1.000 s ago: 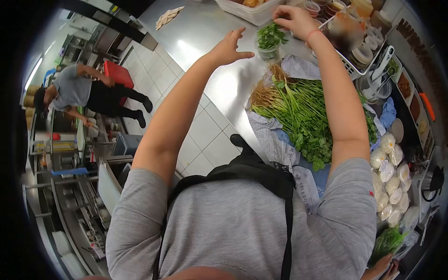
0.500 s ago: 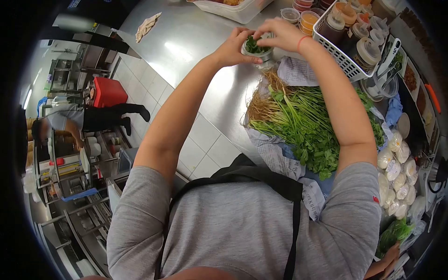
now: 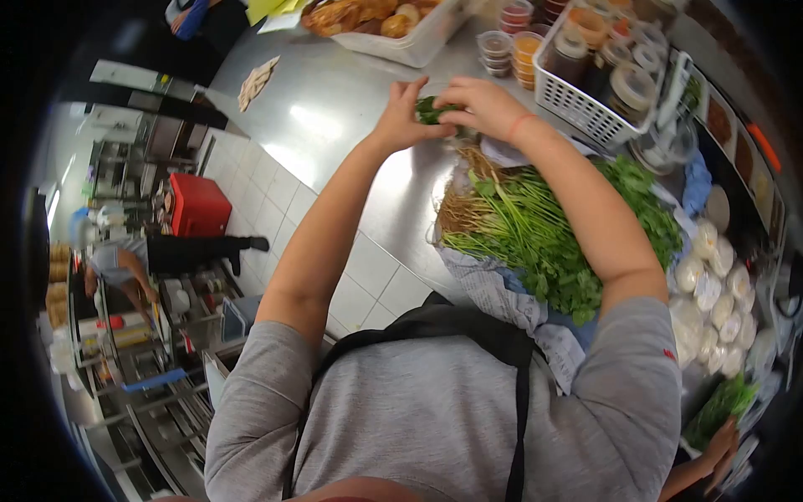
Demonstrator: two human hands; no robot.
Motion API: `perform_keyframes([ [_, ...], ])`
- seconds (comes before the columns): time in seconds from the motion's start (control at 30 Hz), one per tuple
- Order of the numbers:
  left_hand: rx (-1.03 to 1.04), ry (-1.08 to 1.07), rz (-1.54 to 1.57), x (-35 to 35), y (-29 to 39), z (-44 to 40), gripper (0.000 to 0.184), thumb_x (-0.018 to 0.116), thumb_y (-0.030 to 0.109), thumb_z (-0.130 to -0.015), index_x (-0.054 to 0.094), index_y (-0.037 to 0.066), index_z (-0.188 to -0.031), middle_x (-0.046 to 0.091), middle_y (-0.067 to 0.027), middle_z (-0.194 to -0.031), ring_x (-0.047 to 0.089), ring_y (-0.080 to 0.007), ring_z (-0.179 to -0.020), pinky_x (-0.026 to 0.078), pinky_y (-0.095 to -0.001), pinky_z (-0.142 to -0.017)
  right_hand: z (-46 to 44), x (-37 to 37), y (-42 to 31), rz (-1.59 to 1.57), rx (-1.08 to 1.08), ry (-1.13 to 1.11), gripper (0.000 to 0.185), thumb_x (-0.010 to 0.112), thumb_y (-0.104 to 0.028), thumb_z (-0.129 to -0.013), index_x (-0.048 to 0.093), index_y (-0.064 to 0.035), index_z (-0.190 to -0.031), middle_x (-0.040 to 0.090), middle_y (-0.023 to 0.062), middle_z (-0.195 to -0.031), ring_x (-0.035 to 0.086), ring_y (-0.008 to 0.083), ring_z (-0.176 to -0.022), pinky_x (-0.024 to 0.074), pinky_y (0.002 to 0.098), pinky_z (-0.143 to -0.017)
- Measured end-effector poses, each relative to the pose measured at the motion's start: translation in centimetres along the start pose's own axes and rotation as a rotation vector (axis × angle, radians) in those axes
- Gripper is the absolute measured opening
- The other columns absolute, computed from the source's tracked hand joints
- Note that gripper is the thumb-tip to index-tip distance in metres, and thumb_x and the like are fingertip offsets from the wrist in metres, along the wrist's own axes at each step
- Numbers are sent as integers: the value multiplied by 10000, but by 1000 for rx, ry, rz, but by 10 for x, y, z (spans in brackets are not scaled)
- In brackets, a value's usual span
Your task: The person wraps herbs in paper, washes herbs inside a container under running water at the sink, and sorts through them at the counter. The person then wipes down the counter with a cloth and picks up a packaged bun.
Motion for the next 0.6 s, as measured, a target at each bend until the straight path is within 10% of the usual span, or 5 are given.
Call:
perform_keyframes([
  [0.23, -44, -104, -45, -12, 3, 29, 1008, 823, 464, -477, 394, 9, -1266, 369, -225, -1161, 437, -367, -1079, 407, -398, -914, -1, 31, -13, 158, -9, -57, 120, 617, -201, -768, 645, -110, -841, 560, 61, -932, 528, 273, -939, 441, 377, -811],
  [0.33, -83, -56, -101, -22, -20, 42, 1034, 819, 484, -485, 367, 16, -1288, 351, -225, -1196, 409, -365, -1112, 395, -417, -918, 23, -9, -39, 161, -148, 216, 279, 614, -232, -795, 622, -160, -1065, 543, 65, -1080, 493, 252, -1054, 400, 354, -918],
  [0.5, 66, 257, -301, -47, 40, 60, 1018, 790, 438, -572, 262, 41, -1346, 315, -188, -1298, 368, -368, -1152, 350, -436, -936, 130, -122, -36, 241, 308, 120, 304, 584, -160, -825, 570, -65, -1113, 566, 97, -1027, 561, 203, -952, 441, 315, -837],
  [0.6, 358, 269, -117, -26, 84, 44, 675, 744, 236, -659, 434, 35, -1224, 462, -178, -1164, 437, -351, -1087, 354, -410, -931, 186, -142, -11, 295, 584, -41, 221, 612, -164, -775, 611, -32, -951, 619, 148, -860, 600, 272, -819, 465, 345, -724],
])
Point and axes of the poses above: each hand's wrist, its own z-axis away from the middle knuckle, its own x-axis out of the palm, y = z × x, the point moved 3 cm from there along -z, towards the middle knuckle
